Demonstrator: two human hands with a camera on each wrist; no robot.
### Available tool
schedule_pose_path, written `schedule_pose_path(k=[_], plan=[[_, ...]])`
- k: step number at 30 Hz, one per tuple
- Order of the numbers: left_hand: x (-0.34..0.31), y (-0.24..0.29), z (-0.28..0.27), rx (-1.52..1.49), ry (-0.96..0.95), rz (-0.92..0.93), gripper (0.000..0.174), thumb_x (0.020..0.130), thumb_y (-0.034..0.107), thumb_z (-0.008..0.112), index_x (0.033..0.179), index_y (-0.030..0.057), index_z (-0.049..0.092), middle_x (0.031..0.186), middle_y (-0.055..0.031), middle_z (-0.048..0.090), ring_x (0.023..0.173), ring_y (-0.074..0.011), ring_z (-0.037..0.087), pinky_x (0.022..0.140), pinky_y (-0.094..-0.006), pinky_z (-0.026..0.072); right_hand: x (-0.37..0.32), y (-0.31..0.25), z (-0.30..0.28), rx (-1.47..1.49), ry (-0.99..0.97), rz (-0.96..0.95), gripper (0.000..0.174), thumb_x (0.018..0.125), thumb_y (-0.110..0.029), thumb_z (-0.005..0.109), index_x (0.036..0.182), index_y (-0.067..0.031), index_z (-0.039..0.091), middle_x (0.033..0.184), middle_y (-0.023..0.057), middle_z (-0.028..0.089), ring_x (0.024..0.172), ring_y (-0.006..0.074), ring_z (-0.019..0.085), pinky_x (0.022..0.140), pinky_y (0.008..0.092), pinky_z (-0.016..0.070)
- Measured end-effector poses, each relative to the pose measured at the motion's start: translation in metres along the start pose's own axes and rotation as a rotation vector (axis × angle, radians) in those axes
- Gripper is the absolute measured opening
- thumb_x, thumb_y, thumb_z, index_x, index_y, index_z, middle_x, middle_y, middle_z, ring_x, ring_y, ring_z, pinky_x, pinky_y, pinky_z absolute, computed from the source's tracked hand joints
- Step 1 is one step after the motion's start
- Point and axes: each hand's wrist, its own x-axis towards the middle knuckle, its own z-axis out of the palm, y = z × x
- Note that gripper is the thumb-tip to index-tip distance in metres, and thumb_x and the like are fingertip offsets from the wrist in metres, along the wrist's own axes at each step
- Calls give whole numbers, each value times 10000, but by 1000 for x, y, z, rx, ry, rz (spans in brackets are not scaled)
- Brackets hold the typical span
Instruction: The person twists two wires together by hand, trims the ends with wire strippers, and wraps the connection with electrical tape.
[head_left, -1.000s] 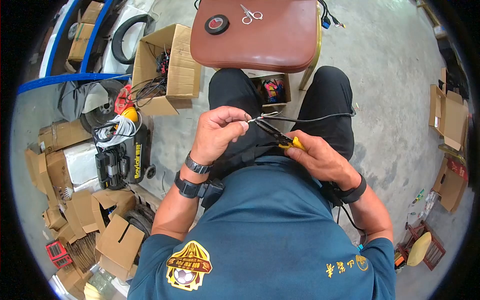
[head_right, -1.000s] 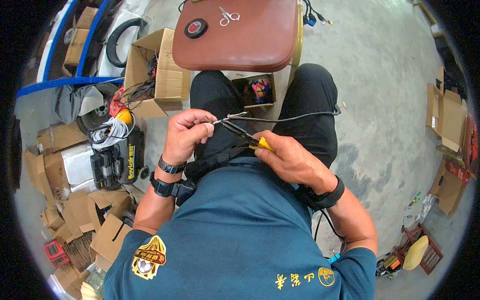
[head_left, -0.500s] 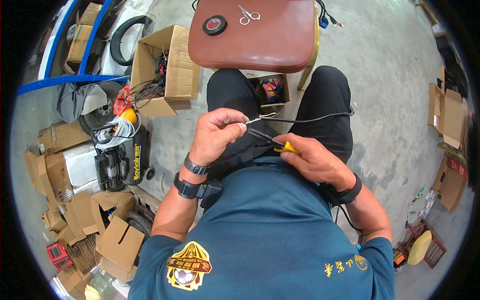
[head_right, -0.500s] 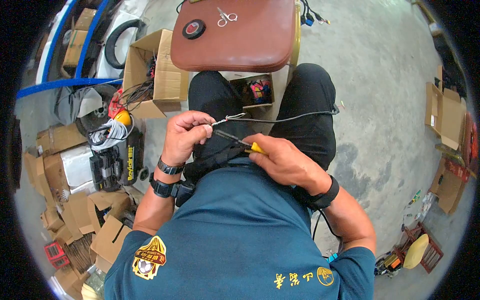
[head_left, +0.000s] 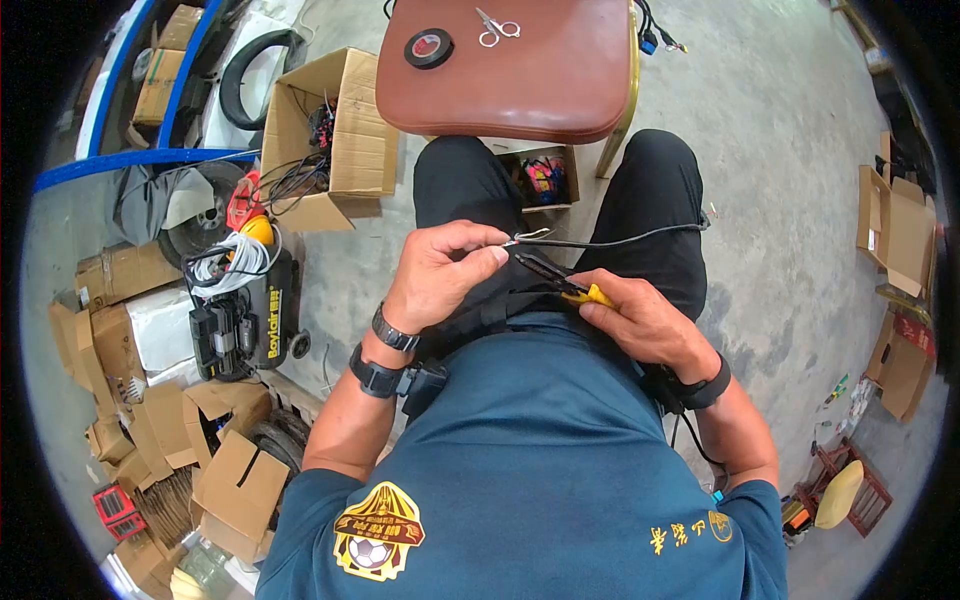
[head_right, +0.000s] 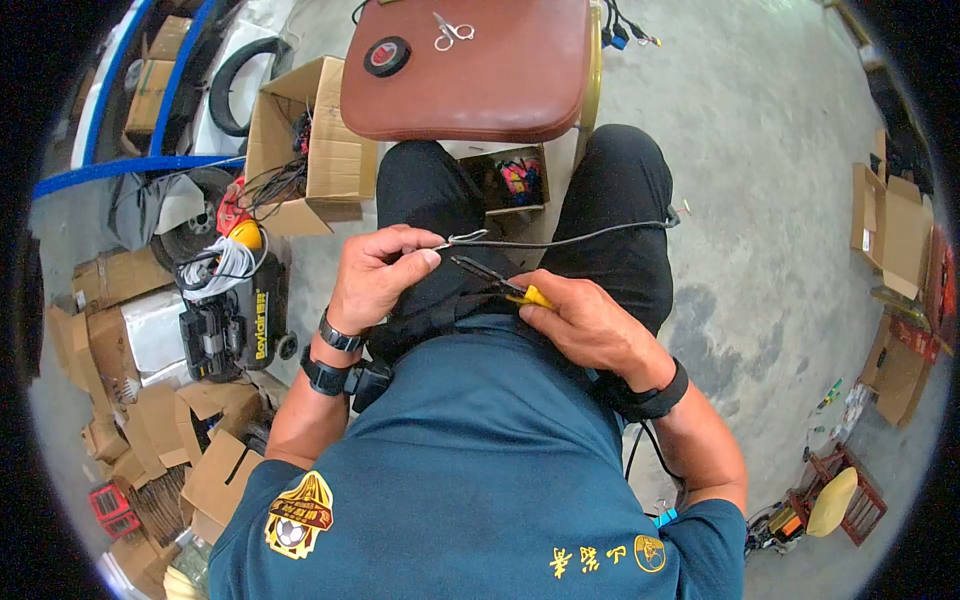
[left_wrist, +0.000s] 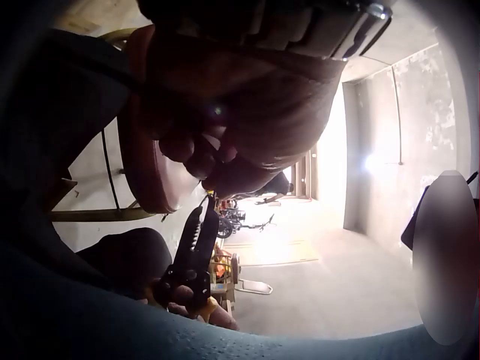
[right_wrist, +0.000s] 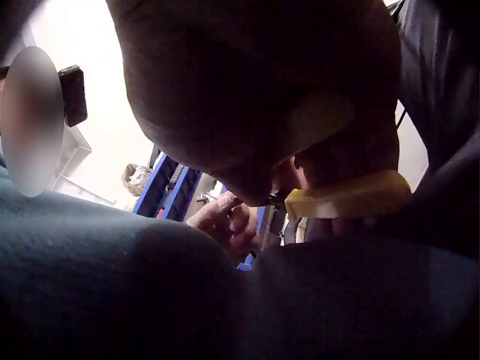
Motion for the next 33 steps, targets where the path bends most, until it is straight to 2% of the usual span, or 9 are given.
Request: schedule_pose_path(k=[4,7,13,16,22,25,33], plan=[[1,3,1,6,-17,27,112,879,19,708,981,-12,742,817,23,649,714,-47,535,628,-216,424,-1,5,2,37,6,-5,333,966,-151,616,1262,-4,575,1014,209,695,972,332,688,851,401,517],[0,1,0,-29,-52,-20,86,882,15,696,952,-8,738,807,25,643,681,-38,528,600,-211,417,-2,-2,-3,50,-27,66,329,965,-166,626,1248,-3,584,966,199,695,923,304,690,818,395,515],[-1,-2,2,-68,-68,-26,61,886,19,694,934,4,729,790,28,636,646,-33,518,577,-209,417,-1,3,-6,66,-81,63,258,976,-190,620,1145,5,614,861,172,662,817,258,653,764,384,502],[-2,-5,2,-110,-77,-52,65,888,17,691,941,9,728,784,28,635,645,-34,519,575,-208,419,0,0,-8,70,-105,79,238,985,-198,615,1098,11,620,838,132,654,786,215,626,744,369,498],[-1,-2,3,-121,-103,-62,93,877,-8,693,965,-10,725,828,5,645,688,-47,541,611,-220,442,0,0,-15,316,-209,180,261,1026,-240,574,1065,9,641,908,47,676,801,128,610,727,308,499],[-2,-3,3,-54,-102,13,112,865,-17,701,974,-12,726,838,-9,649,735,-68,563,664,-232,460,1,4,-17,409,-251,152,290,1042,-276,556,1088,-2,639,952,52,689,823,113,626,742,287,516],[-5,1,0,-20,-97,30,104,852,-8,718,954,-6,736,849,-27,675,779,-92,594,719,-247,479,2,-5,-20,523,-324,317,328,1047,-311,546,1145,-5,614,995,77,706,859,123,660,768,288,543]])
